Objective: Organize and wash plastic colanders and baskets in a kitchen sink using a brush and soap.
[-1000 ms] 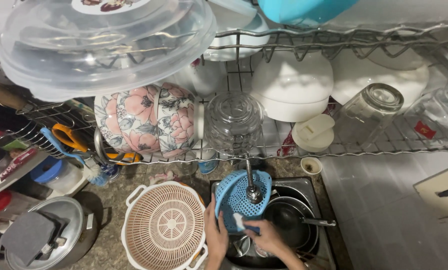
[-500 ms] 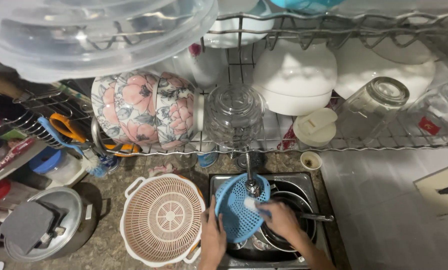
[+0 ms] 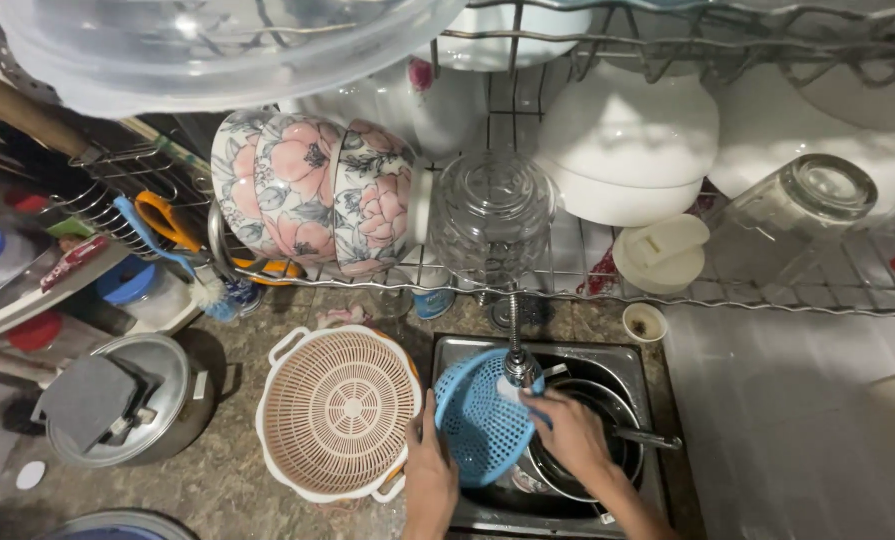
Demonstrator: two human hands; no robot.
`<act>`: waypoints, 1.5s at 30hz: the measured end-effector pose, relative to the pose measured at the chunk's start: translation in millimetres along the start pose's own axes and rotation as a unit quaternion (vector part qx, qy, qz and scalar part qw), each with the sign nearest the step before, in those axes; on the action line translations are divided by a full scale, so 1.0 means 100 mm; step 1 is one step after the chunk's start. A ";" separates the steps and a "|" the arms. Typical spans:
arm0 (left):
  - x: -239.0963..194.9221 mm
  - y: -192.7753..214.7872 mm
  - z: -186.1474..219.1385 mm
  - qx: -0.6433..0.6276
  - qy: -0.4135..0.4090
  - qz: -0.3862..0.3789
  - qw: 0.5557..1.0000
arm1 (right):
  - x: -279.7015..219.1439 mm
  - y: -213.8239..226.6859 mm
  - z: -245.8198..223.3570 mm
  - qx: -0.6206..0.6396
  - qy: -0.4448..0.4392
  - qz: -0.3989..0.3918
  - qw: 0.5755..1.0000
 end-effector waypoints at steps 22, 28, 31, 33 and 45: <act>-0.14 -0.46 -0.63 -0.009 -0.029 0.072 0.997 | -0.31 -0.57 0.74 0.067 0.074 -0.175 0.979; 0.05 -0.92 -1.24 -0.003 -0.009 0.036 0.999 | -0.10 0.14 0.29 0.026 0.026 -0.116 0.993; 0.16 -1.05 -1.35 -0.122 0.086 -0.017 0.989 | -0.11 0.15 0.18 0.057 0.024 -0.008 0.998; 0.15 -1.12 -1.32 -0.196 0.238 -0.099 0.946 | -0.16 0.13 0.16 0.079 0.023 0.042 0.996; -0.03 -1.82 -1.09 -0.320 0.325 -0.297 0.839 | -0.72 0.55 0.38 0.155 -0.117 0.333 0.923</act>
Point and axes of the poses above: each hand's wrist, its own x-axis towards the middle knuckle, its own y-axis out of the back of the hand, z = x × y, the point moved 3 cm from there along x, towards the middle knuckle, and after that the axes turned 12 degrees about y, right-handed, at the moved point
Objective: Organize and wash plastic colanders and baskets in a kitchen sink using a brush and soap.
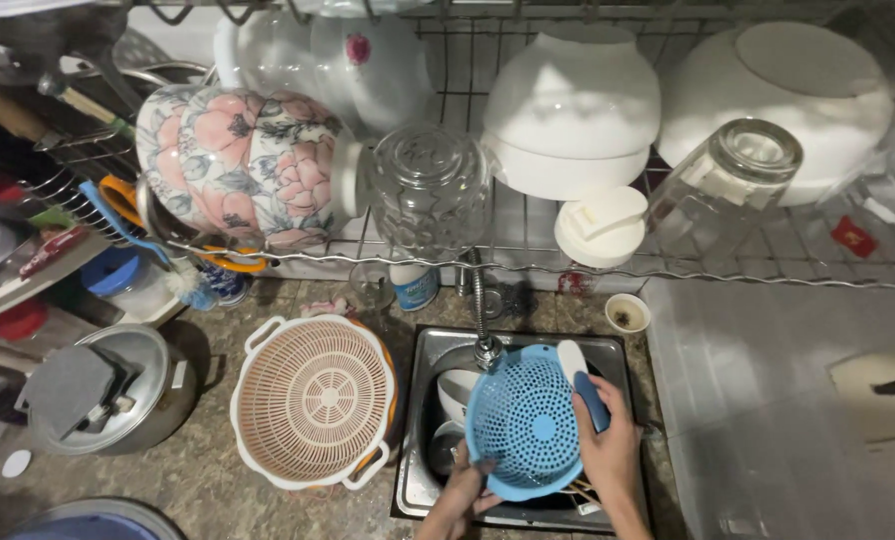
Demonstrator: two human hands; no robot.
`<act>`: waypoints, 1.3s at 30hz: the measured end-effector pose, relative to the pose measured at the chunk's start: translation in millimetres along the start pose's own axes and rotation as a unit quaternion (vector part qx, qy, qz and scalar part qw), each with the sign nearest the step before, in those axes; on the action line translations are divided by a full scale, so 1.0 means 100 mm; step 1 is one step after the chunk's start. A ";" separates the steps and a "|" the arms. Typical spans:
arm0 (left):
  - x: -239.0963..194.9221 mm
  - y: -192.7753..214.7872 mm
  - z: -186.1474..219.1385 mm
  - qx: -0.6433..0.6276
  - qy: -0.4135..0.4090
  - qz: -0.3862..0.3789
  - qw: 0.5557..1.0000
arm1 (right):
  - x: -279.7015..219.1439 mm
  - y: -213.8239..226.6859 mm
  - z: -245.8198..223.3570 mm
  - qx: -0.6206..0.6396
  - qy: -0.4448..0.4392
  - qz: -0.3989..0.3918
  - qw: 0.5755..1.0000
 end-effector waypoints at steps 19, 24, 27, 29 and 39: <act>0.50 0.05 0.87 0.054 0.098 -0.122 0.986 | 0.71 0.17 -0.55 0.077 0.150 -0.180 0.969; 0.79 0.28 0.98 0.048 0.033 -0.131 0.990 | 0.65 0.07 -0.57 0.093 0.097 -0.199 0.971; 0.23 0.02 1.26 0.168 0.075 -0.062 0.981 | 0.61 -0.01 -0.56 0.099 0.106 -0.154 0.977; 0.13 -0.07 1.35 0.149 0.060 -0.084 0.983 | 0.54 0.00 -0.63 -0.003 0.178 -0.029 0.984; 1.55 0.12 0.61 -0.033 0.084 -0.071 0.993 | -0.26 -0.60 0.01 -0.013 -0.081 -0.043 0.996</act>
Point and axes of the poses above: each hand's wrist, its own x-axis towards the middle knuckle, its own y-axis out of the back of the hand, z = x × y, the point moved 3 cm from there along x, towards the middle knuckle, and after that the axes turned 12 degrees about y, right-handed, at the moved point
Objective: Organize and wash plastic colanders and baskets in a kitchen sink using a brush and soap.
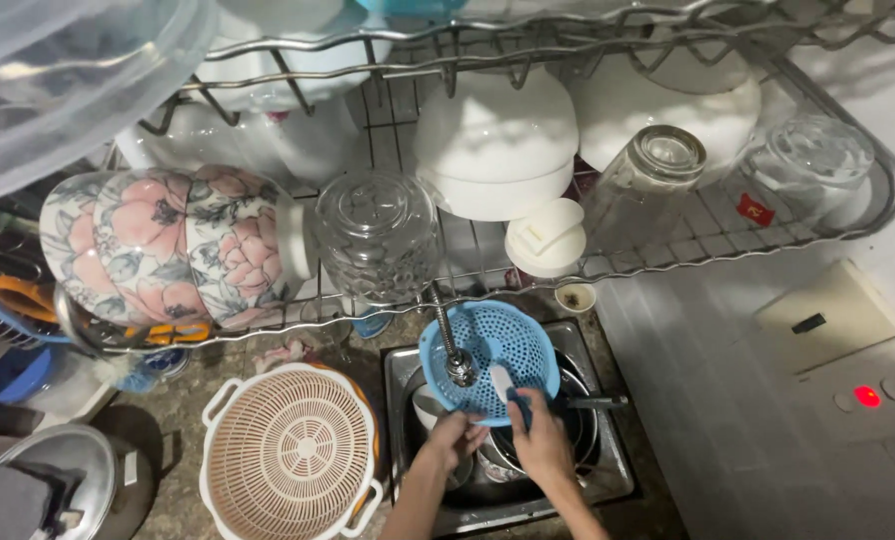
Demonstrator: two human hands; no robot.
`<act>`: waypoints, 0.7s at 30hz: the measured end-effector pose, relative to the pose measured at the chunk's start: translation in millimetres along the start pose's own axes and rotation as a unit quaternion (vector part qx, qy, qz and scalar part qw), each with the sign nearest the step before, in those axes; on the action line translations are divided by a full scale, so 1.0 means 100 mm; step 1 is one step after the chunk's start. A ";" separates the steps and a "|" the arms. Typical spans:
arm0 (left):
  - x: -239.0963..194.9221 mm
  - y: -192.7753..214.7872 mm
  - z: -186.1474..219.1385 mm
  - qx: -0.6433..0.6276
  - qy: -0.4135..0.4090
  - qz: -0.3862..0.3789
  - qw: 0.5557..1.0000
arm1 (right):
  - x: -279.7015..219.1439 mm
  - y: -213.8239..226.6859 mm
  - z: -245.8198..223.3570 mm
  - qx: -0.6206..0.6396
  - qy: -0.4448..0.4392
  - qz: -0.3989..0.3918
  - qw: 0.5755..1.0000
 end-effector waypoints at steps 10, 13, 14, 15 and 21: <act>-0.71 -0.25 0.18 -0.099 0.008 -0.063 0.993 | -0.04 0.18 0.11 -0.148 -0.121 -0.086 0.978; -0.83 -0.23 0.21 -0.051 -0.054 -0.020 0.997 | 0.04 0.24 0.21 -0.163 -0.108 -0.080 0.977; -0.92 -0.25 0.23 -0.026 -0.091 0.016 0.995 | 0.07 0.25 0.23 -0.170 -0.097 -0.070 0.978; -1.10 -0.33 0.25 -0.025 -0.092 0.016 0.995 | 0.06 0.18 0.29 -0.170 -0.098 -0.069 0.978; -1.05 -0.23 0.24 0.013 -0.133 0.033 0.990 | -0.10 -0.36 0.30 -0.107 -0.048 -0.052 0.992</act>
Point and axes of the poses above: each hand's wrist, its own x-axis towards the middle knuckle, its own y-axis out of the back of the hand, z = x × y, the point moved 3 cm from there along x, towards the middle knuckle, and after that the axes turned 12 degrees about y, right-handed, at the moved point
